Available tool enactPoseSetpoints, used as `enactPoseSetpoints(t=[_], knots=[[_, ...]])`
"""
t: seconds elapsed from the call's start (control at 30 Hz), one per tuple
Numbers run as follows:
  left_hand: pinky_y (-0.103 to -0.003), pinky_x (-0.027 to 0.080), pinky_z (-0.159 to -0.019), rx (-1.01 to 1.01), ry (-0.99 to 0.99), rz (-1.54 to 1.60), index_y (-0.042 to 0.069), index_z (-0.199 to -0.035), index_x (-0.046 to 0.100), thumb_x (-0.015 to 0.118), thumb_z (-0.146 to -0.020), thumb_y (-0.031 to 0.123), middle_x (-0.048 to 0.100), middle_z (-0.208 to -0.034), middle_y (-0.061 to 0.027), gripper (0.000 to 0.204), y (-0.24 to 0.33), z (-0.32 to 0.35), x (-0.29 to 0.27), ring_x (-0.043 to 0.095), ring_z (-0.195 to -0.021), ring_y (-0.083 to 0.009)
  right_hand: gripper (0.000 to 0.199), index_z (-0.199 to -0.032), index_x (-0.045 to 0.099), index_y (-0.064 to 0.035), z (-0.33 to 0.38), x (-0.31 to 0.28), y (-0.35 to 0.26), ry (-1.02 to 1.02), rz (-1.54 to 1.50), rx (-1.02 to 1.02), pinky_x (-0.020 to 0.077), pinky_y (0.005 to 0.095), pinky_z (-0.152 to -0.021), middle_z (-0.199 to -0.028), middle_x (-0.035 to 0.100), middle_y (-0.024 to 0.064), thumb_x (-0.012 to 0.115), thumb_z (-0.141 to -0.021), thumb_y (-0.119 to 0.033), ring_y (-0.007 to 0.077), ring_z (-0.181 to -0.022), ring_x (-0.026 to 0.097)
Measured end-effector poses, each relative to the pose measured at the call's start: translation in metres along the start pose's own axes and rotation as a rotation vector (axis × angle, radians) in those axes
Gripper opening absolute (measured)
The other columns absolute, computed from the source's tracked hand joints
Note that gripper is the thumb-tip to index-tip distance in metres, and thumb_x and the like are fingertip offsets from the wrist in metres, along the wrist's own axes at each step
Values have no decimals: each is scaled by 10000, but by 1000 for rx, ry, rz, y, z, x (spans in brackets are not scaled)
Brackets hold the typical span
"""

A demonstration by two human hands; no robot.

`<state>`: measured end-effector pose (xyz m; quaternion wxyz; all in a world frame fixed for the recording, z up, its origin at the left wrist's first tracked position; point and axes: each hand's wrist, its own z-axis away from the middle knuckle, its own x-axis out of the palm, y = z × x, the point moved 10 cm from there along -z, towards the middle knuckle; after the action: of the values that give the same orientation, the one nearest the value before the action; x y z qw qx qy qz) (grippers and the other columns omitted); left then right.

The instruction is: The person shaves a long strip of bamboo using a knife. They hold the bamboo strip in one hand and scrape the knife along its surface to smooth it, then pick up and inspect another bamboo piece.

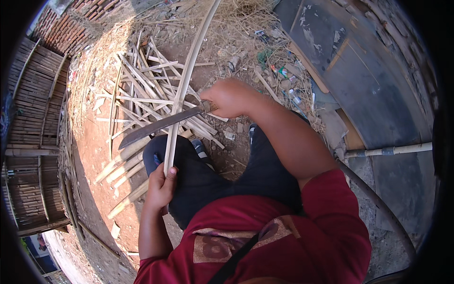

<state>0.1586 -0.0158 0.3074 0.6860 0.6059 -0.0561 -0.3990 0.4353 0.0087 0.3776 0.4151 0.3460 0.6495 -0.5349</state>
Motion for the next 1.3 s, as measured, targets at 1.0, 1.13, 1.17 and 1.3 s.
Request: enactPoseSetpoints(t=[1.0,1.13,1.17,1.3], knots=[[-237,323,-508,-28,2,21,25,-998,589,549,-1065,361,469,-665,62,344,-1,2,1,409,-562,-40,323,-1065,702,-109,-4,-13,37,207,-55,15,548,505,-736,-833,693,199,761,-824,-315,409,-846,691],[-240,335,-520,-49,33,10,23,-988,594,553,-1063,357,472,-671,63,345,-4,1,-1,420,-579,-42,348,-1093,704,-108,2,-31,77,324,-116,253,549,503,-751,-874,701,205,771,-819,-312,407,-873,693],[-240,337,-522,-40,34,1,23,-987,596,554,-1063,356,475,-673,63,344,-3,0,-1,422,-584,-43,346,-1094,704,-110,2,-22,64,260,-107,218,549,502,-755,-882,703,206,771,-819,-308,407,-877,693],[-242,346,-532,-45,15,-18,22,-989,602,556,-1063,351,484,-679,62,340,-1,0,2,430,-599,-44,345,-1102,707,-115,1,11,-3,5,89,-40,552,498,-772,-900,706,209,768,-821,-306,414,-888,689]])
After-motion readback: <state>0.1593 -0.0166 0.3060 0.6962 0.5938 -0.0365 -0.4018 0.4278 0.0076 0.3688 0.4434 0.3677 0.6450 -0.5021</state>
